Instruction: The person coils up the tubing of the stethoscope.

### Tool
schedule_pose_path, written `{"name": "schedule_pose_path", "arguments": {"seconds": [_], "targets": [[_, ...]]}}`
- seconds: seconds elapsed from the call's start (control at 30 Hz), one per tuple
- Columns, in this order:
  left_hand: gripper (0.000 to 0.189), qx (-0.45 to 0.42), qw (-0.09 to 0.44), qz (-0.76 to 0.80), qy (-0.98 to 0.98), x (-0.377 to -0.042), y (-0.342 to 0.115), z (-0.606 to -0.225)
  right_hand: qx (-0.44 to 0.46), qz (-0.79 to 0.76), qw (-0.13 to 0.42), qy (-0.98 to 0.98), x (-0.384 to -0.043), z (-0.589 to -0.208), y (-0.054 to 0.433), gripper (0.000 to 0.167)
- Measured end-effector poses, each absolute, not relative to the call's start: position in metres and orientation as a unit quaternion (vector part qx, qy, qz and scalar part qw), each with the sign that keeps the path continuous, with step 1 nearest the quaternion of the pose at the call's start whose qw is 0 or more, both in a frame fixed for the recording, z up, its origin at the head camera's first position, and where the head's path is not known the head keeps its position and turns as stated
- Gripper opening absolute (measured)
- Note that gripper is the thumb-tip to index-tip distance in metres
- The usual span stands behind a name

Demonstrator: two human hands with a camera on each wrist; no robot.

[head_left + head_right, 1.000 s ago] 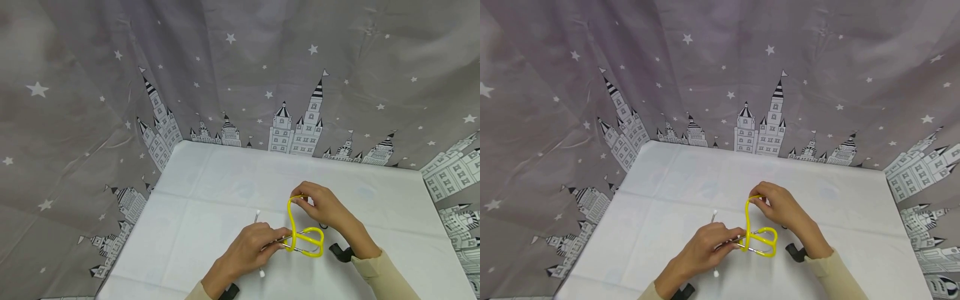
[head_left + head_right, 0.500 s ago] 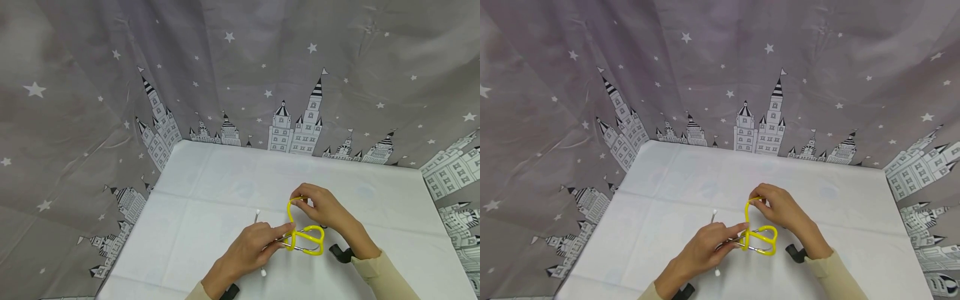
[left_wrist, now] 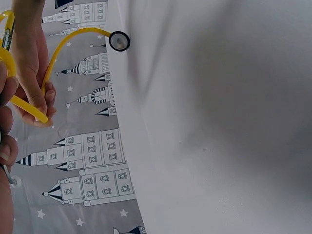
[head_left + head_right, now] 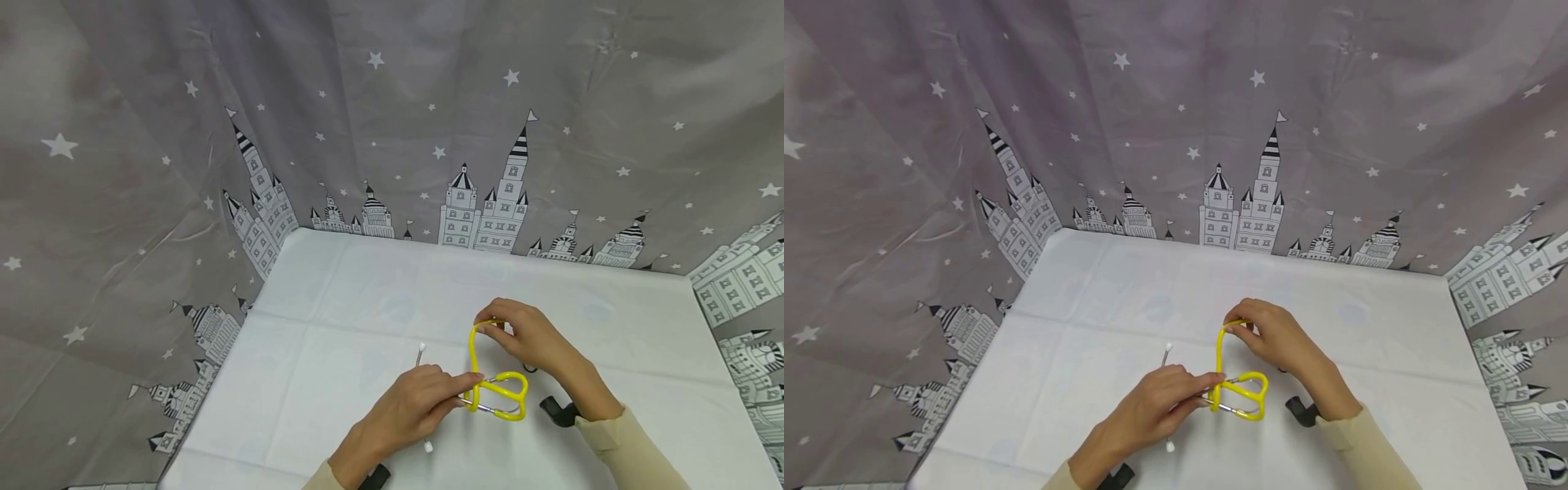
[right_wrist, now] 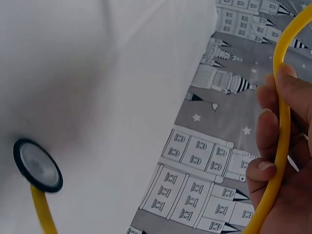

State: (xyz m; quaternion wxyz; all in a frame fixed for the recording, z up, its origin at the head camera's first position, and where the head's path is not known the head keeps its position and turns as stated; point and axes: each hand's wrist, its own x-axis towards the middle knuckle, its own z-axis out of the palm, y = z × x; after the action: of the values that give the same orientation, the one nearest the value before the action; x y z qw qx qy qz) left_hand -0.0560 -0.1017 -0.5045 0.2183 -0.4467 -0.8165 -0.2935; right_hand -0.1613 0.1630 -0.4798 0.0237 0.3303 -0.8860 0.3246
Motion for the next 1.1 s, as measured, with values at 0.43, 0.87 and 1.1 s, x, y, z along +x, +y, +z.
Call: {"name": "schedule_pose_path", "arguments": {"seconds": [0.43, 0.87, 1.1], "targets": [[0.053, -0.439, 0.213, -0.289, -0.824, -0.054, -0.109, -0.505, 0.320, 0.374, 0.034, -0.870, -0.185, -0.485, 0.190, 0.024], [0.059, -0.444, 0.208, -0.291, -0.822, -0.052, -0.111, -0.506, 0.281, 0.390, 0.029, -0.877, -0.193, -0.498, 0.212, 0.027], [0.060, -0.445, 0.213, -0.292, -0.819, -0.052, -0.112, -0.505, 0.245, 0.394, 0.025, -0.885, -0.196, -0.507, 0.228, 0.026]]}}
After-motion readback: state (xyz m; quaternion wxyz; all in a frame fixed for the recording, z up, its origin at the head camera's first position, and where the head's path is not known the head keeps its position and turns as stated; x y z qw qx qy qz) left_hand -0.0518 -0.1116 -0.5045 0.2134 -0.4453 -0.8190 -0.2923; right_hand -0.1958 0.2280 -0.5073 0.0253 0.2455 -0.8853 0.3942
